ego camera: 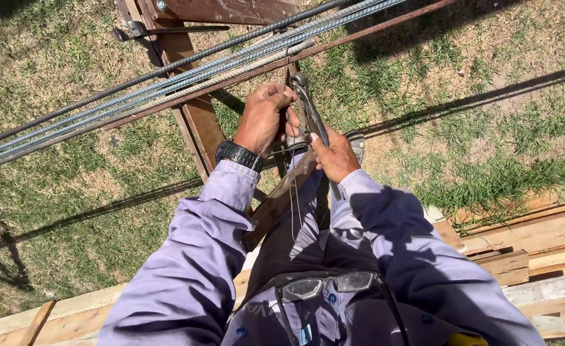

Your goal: The person uses pliers to twist wire ties around intersecting steel rebar rods, securing them together on a metal stand. The person repeatedly wraps and twists the wire to fasten the rebar grid.

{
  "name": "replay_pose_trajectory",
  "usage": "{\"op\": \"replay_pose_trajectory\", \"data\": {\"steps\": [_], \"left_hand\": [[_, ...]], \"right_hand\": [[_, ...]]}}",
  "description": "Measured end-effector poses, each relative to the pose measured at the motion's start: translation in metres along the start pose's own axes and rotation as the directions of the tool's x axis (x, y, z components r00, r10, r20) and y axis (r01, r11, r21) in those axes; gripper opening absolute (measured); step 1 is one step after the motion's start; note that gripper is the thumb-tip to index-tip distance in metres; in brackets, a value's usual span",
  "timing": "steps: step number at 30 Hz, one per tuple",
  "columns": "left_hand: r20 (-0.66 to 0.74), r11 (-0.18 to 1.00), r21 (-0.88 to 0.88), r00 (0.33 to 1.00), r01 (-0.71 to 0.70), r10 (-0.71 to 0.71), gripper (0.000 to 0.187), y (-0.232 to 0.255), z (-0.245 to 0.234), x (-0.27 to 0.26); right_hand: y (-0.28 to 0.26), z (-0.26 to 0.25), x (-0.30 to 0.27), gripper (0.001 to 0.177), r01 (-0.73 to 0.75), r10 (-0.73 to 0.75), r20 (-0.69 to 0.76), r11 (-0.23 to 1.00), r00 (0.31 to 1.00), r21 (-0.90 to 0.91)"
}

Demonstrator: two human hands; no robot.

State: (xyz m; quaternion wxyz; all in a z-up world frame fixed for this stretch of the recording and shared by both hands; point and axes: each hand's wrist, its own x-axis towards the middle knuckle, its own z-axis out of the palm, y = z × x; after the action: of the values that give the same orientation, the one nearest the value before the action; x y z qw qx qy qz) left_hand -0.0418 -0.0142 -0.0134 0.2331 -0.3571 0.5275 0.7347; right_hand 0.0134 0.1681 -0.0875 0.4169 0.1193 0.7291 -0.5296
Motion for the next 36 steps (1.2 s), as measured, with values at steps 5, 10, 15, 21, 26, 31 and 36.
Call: {"op": "replay_pose_trajectory", "data": {"steps": [5, 10, 15, 21, 26, 31, 36], "left_hand": [[0.019, 1.0, 0.025, 1.0, -0.009, 0.009, 0.013, -0.007, 0.01, 0.002], [0.055, 0.994, 0.105, 0.998, 0.015, -0.02, 0.012, -0.013, 0.018, 0.007], [0.05, 0.927, 0.362, 0.995, -0.098, 0.085, 0.02, -0.015, 0.011, 0.003], [0.072, 0.697, 0.692, 0.978, -0.189, 0.194, 0.022, -0.035, -0.007, 0.017], [0.073, 0.688, 0.694, 0.971, -0.215, 0.229, 0.02, -0.04, -0.006, 0.023], [0.013, 0.621, 0.757, 0.955, -0.203, 0.297, 0.02, -0.066, 0.001, 0.037], [-0.051, 0.67, 0.71, 0.933, -0.216, 0.356, 0.017, -0.068, 0.03, 0.038]], "right_hand": [[-0.029, -0.02, -0.011, 0.023, 0.016, -0.017, 0.044, 0.999, 0.999, 0.034], [-0.066, -0.044, -0.023, 0.018, 0.014, -0.016, 0.109, 1.0, 0.994, 0.021], [-0.074, -0.071, -0.019, 0.018, 0.001, 0.002, 0.263, 1.0, 0.965, -0.013], [-0.074, -0.086, -0.018, 0.015, -0.065, 0.053, 0.403, 0.998, 0.914, 0.017], [-0.076, -0.089, -0.018, 0.018, -0.091, 0.051, 0.45, 0.994, 0.891, 0.066], [-0.087, -0.077, -0.03, 0.021, -0.146, 0.038, 0.505, 0.973, 0.862, 0.177], [-0.09, -0.063, -0.041, 0.021, -0.27, 0.053, 0.503, 0.889, 0.863, 0.371]]}}
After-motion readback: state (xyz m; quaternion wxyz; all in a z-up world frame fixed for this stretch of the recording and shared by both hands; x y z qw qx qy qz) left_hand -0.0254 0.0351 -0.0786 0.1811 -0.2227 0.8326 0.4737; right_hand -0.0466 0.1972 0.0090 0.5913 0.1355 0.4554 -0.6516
